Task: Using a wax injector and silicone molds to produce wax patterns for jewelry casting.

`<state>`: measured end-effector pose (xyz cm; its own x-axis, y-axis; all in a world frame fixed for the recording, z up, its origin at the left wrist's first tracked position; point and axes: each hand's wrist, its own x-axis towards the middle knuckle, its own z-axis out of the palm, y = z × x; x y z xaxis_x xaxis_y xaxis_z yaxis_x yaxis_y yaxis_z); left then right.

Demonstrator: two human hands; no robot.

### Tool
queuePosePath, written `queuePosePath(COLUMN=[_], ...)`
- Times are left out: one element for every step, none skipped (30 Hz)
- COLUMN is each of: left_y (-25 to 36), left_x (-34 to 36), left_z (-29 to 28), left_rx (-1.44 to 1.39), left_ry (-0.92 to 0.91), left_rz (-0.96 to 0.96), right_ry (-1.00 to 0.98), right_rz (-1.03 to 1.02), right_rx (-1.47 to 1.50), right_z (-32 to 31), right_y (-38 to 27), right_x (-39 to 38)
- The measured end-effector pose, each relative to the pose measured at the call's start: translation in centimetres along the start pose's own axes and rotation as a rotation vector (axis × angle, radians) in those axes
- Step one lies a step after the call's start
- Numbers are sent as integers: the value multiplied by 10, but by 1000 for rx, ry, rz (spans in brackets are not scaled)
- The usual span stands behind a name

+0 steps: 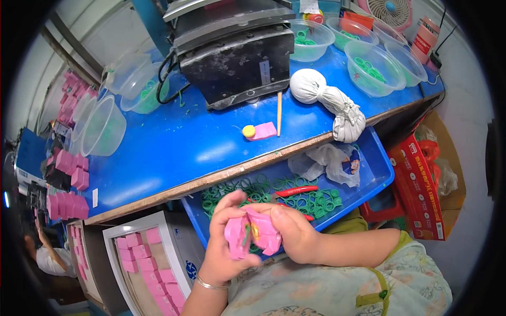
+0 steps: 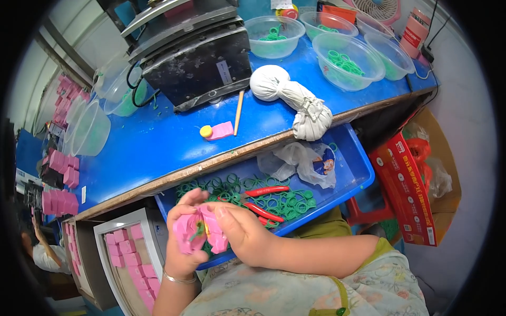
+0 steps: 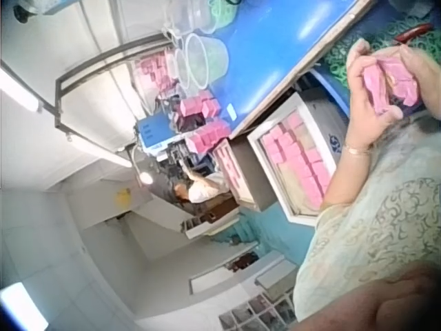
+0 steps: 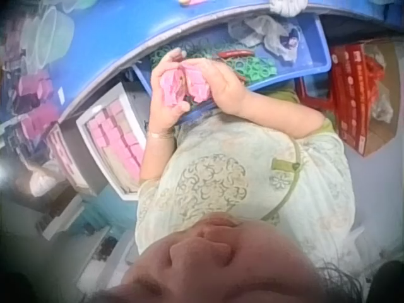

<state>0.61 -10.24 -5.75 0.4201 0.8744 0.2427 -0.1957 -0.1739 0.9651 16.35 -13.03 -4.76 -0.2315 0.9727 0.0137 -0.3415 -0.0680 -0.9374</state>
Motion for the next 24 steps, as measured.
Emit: queuePosePath(left_y=[3,14,11,11,15,15,14,14,16,18,19,20,19,18,18,18,18,17,15,14,11,8,7,8], left_x=[4,5,7,11,12,11,11,11,10,9,8,6,3,0,-3,-5,-6,-5,-4,-3,-4,-4,-5,-4], left_z=[4,7,1,-3,-3,-6,-10,-13,-9,-9,-10,-9,-12,-10,-7,-5,-7,-6,-4,-3,-4,-6,-7,-9], left_rx=[-248,-387,-613,-840,-1004,-1006,-1072,-1135,-1108,-1111,-918,-727,-605,-608,-500,-392,-413,-413,-367,-319,-320,-374,-428,-429], left_ry=[12,130,118,102,273,276,198,118,235,237,209,178,131,128,162,196,191,190,228,267,270,285,301,298], left_rz=[-38,-106,-83,-58,-113,-106,-174,-244,-293,-291,-247,-209,-213,-218,-225,-231,-251,-250,-182,-114,-115,-119,-124,-126], right_ry=[7,-2,-81,-161,-179,-248,-307,-365,-376,-330,-282,-194,-172,-148,-142,-204,-267,-266,-280,-295,-298,-295,-293,-290], right_rz=[-79,-80,-220,-360,-326,-297,-230,-162,-163,-236,-310,-414,-486,-558,-557,-572,-587,-588,-611,-634,-632,-592,-551,-550], right_rx=[-78,-80,-344,-606,-659,-739,-791,-842,-844,-901,-956,-921,-849,-776,-776,-789,-800,-801,-788,-775,-773,-727,-681,-682], right_z=[1,-1,-8,-12,-9,-7,-7,-7,-7,-7,-8,-11,-12,-10,-10,-9,-9,-8,-7,-6,-7,-7,-8,-7], right_y=[-2,0,5,10,19,27,31,33,26,12,3,0,-8,-16,-21,-25,-27,-25,-23,-20,-19,-17,-16,-11], right_x=[3,3,0,-1,-6,-10,-16,-20,-17,-14,-9,-6,1,9,15,20,23,24,25,26,26,25,24,22])
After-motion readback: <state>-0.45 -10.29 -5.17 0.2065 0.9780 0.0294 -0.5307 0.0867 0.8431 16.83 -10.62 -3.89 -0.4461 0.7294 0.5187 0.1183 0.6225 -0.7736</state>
